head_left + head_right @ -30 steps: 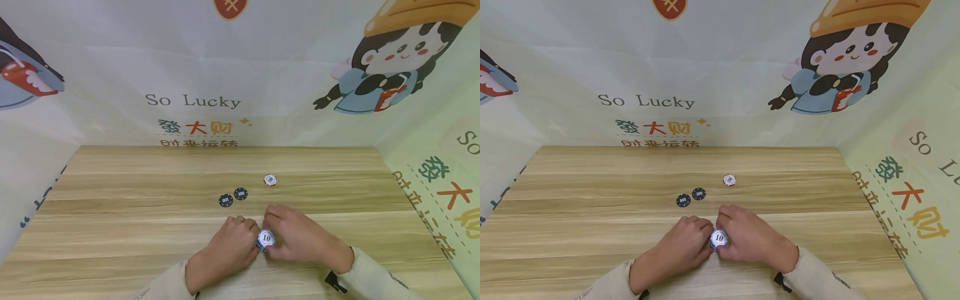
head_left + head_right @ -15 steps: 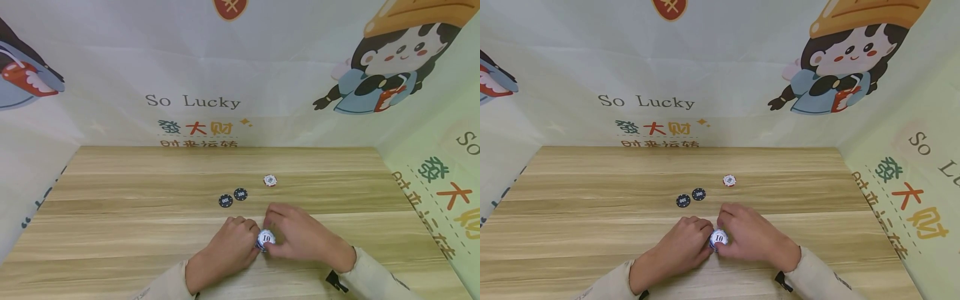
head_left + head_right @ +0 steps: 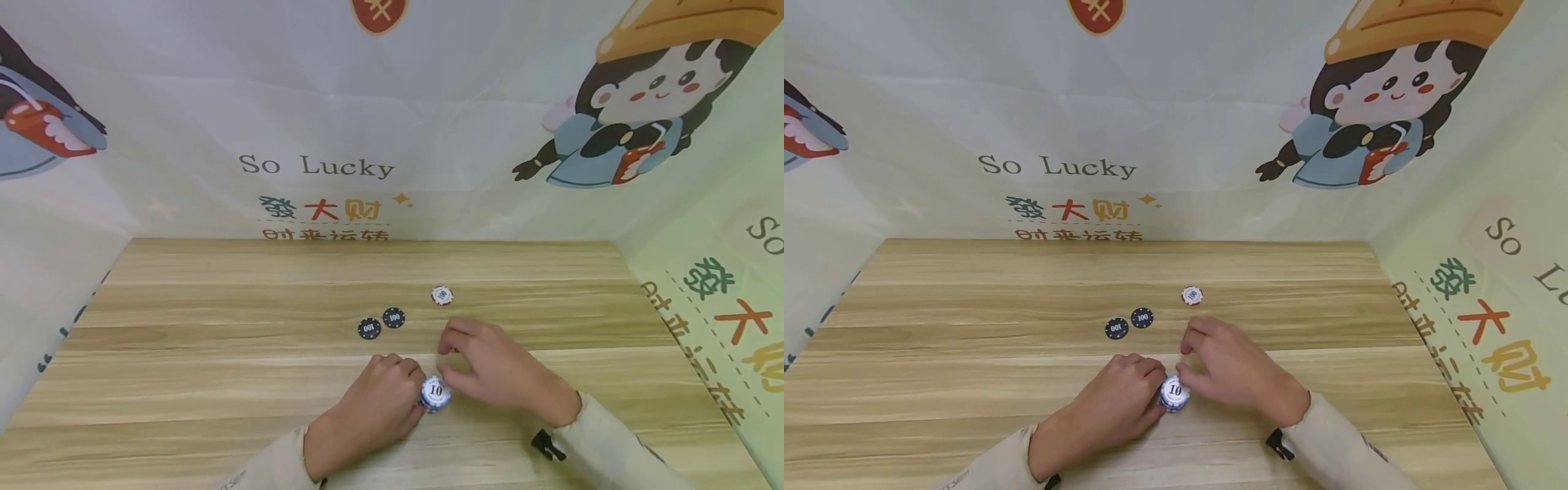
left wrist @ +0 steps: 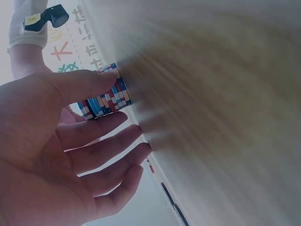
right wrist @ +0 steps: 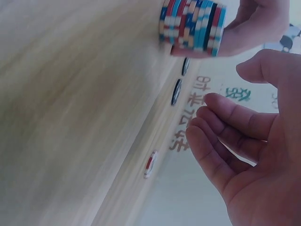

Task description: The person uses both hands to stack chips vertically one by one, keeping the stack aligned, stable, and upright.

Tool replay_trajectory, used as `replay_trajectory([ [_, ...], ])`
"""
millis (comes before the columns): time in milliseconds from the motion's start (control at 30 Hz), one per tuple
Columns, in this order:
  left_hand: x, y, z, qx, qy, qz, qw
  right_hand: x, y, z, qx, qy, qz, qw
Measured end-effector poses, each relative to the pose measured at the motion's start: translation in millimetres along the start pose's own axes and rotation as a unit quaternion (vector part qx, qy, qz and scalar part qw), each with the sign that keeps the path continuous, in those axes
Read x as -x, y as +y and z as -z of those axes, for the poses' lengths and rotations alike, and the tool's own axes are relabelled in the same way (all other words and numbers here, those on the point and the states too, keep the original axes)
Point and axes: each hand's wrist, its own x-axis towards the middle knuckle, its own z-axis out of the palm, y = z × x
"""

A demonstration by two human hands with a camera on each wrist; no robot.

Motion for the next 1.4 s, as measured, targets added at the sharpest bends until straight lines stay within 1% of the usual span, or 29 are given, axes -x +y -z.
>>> replay_trajectory([
  [200, 0.2, 1.6, 1.4, -0.005, -0.011, 0.002, 0.9999, -6.4, 18, -2, -0.013, 0.006, -0.004, 0.9999],
  [333, 0.1, 2.0, 2.1, -0.004, -0.016, 0.004, 0.9999, -11.3, 28, -3, -0.005, 0.007, -0.009, 0.9999],
  [700, 0.1, 1.7, 2.1, -0.008, -0.023, 0.004, 0.9997, -25.9, 52, -2, 0.013, 0.005, -0.048, 0.9987],
  [1000, -0.2, 1.1, 1.4, -0.009, -0.026, 0.004, 0.9996, -42.0, 64, 2, 0.032, -0.006, -0.097, 0.9948],
  [1200, -0.4, 1.7, 2.3, -0.014, -0.031, 0.005, 0.9994, -53.9, 70, 5, 0.035, -0.006, -0.093, 0.9950],
  [1267, -0.4, 2.1, 2.8, -0.016, -0.031, 0.003, 0.9994, -56.8, 72, 5, 0.038, -0.014, -0.094, 0.9947],
  [1400, -0.3, 2.1, 1.8, -0.018, -0.030, 0.001, 0.9994, -61.7, 75, 4, 0.039, -0.040, -0.108, 0.9926],
])
